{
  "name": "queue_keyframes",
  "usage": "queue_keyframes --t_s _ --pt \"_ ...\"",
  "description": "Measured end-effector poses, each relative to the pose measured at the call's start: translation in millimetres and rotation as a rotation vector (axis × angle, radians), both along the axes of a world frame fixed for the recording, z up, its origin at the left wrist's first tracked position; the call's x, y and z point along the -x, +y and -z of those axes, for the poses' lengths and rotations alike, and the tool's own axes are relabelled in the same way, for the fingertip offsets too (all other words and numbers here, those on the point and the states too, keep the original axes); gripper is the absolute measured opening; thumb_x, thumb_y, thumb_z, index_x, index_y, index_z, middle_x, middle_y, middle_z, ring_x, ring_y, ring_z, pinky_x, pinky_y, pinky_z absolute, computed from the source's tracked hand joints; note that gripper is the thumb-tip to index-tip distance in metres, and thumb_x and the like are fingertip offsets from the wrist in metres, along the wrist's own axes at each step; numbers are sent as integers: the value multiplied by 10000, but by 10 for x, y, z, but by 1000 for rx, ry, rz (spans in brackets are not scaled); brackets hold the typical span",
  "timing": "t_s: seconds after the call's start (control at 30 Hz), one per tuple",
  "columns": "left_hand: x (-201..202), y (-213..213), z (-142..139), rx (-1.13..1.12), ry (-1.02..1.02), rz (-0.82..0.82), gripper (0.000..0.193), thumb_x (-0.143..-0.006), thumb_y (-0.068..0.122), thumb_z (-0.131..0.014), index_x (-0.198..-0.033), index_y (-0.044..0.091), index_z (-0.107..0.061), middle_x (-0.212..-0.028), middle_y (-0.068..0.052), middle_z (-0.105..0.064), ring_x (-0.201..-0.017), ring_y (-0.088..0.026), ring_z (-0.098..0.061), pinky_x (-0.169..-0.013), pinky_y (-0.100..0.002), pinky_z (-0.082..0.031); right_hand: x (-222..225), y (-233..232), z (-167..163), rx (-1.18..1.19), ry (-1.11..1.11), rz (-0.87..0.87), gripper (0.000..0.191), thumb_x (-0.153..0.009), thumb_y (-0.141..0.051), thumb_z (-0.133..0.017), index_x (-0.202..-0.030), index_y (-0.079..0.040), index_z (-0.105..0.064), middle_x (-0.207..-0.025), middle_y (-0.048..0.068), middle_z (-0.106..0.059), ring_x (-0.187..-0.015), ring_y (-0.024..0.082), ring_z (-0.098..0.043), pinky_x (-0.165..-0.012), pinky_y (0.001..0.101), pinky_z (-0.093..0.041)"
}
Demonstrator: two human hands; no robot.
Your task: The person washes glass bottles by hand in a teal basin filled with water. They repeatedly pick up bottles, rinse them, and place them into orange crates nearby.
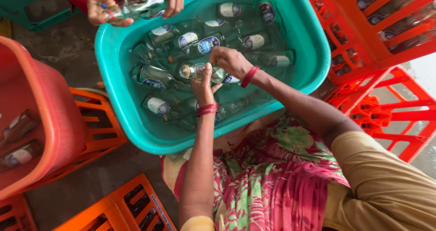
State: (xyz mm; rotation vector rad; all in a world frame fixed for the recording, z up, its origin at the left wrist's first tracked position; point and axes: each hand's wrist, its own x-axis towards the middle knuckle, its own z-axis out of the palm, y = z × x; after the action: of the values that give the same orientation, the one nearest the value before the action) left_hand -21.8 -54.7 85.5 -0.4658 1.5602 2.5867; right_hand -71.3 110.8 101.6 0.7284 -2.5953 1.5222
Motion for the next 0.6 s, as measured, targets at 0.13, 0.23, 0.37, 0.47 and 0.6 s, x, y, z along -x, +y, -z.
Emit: queue_keyframes --t_s 0.13,0.23,0.37,0.47,0.6 --pt "29 -83 -205 -202 59 17 571 -863 501 -663 -1237 82 -561 -1155 -98 -697 -924 -254 -744 -602 -438 -660 -112 351 -156 294 -146 125 176 -1062 -152 -606 -1194 -44 -567 -1130 100 -672 -1067 240 -660 -959 407 -552" --pt "101 -223 -325 -410 141 123 616 -944 562 -582 -1291 53 -576 -1259 -136 -692 -1085 -280 -733 -762 -470 -664 -471 396 -442 580 -634 132 373 -990 -327 -567 -1317 -162 -496 -1168 19 -665 -1014 209 -691 -848 403 -603" --pt "192 -371 -358 -602 213 239 613 -1024 563 -519 -1367 58 -567 -1320 -142 -688 -1219 -275 -686 -909 -492 -606 -622 226 -795 632 -618 111 565 -967 -402 -670 -1412 -124 -460 -1156 68 -661 -911 216 -679 -759 351 -595" --pt "213 -386 -311 -660 300 165 466 -1077 483 -527 -1377 126 -520 -1344 -116 -656 -1271 -262 -645 -1020 -524 -578 -609 229 -938 508 -421 148 633 -975 -473 -679 -1456 -118 -473 -1156 67 -648 -994 146 -658 -769 301 -605" --pt "227 -333 -195 -721 335 157 488 -1082 438 -526 -1440 108 -514 -1373 -128 -640 -1257 -258 -644 -1048 -505 -573 -572 314 -958 484 -341 127 617 -992 -460 -676 -1443 -93 -470 -1179 63 -652 -1008 134 -655 -768 289 -605"
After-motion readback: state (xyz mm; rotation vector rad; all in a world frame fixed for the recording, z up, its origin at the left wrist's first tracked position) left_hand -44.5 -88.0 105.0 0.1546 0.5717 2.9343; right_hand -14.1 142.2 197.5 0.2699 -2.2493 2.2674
